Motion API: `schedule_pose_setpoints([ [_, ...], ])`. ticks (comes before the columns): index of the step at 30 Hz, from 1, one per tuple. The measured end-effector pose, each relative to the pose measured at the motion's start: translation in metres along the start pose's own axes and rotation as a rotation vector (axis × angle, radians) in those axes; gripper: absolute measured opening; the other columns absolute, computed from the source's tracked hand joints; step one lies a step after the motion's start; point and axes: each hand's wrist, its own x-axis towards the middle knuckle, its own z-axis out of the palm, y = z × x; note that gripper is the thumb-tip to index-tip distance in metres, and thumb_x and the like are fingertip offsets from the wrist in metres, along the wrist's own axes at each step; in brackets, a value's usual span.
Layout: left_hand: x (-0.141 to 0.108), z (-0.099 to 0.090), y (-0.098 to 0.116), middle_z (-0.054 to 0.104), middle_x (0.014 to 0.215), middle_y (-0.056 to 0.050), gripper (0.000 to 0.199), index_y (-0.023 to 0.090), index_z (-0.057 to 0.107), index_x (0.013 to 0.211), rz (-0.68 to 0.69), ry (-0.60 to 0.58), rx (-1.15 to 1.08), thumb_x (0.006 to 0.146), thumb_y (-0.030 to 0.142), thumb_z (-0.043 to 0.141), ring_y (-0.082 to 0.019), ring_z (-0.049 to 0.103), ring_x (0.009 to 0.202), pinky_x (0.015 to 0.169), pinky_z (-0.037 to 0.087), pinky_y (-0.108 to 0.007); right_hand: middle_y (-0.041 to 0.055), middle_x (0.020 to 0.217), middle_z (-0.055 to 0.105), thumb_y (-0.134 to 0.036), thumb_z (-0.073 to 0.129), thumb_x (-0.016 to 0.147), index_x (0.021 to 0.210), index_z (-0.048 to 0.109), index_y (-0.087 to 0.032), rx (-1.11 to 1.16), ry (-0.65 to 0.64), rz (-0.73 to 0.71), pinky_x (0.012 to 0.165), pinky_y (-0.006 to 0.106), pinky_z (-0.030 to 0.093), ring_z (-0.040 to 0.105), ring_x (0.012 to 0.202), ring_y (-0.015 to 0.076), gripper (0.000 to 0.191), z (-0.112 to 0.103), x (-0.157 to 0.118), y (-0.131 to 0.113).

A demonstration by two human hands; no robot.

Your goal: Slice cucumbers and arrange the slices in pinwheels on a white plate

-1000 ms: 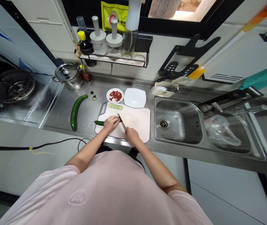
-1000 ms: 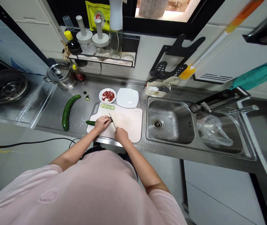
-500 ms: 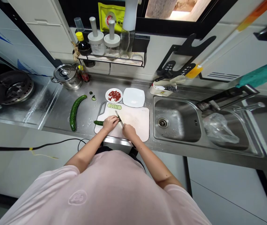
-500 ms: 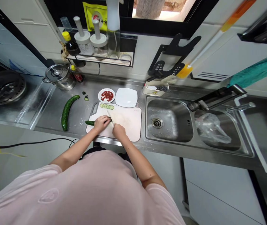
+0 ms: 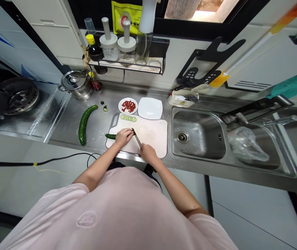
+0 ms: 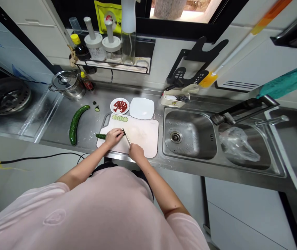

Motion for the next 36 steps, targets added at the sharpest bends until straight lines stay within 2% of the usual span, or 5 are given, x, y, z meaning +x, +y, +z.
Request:
schedule_pose_setpoints([
  [19, -0.001, 0.001, 0.000, 0.067, 0.098, -0.003, 0.019, 0.024, 0.069, 0.089, 0.000, 0.001, -0.001, 0.089, 0.032, 0.052, -0.015, 0.060, 0.091, 0.082, 0.047, -0.029, 0.0149, 0.102, 0.065, -0.020, 0.036, 0.093, 0.108, 0.057, -0.014, -0.019, -0.011, -0.026, 0.076, 0.029, 0.043, 0.063, 0.095, 0.0234, 0.027, 0.000, 0.020, -0.003],
  [27, 0.000, 0.001, 0.000, 0.066, 0.099, -0.005, 0.021, 0.023, 0.069, 0.091, -0.007, -0.003, -0.001, 0.090, 0.032, 0.051, -0.016, 0.060, 0.092, 0.082, 0.048, -0.030, 0.0137, 0.098, 0.067, -0.019, 0.037, 0.091, 0.104, 0.058, -0.014, -0.027, 0.028, -0.034, 0.072, 0.028, 0.043, 0.064, 0.090, 0.0225, 0.025, 0.006, 0.026, -0.002],
  [36, 0.000, -0.001, 0.002, 0.067, 0.098, -0.004, 0.019, 0.023, 0.069, 0.089, -0.005, 0.008, 0.007, 0.089, 0.032, 0.052, -0.015, 0.060, 0.091, 0.081, 0.047, -0.029, 0.0149, 0.101, 0.066, -0.017, 0.036, 0.091, 0.107, 0.057, -0.013, -0.012, 0.039, -0.022, 0.075, 0.029, 0.044, 0.063, 0.093, 0.0229, 0.027, 0.002, 0.042, -0.011],
])
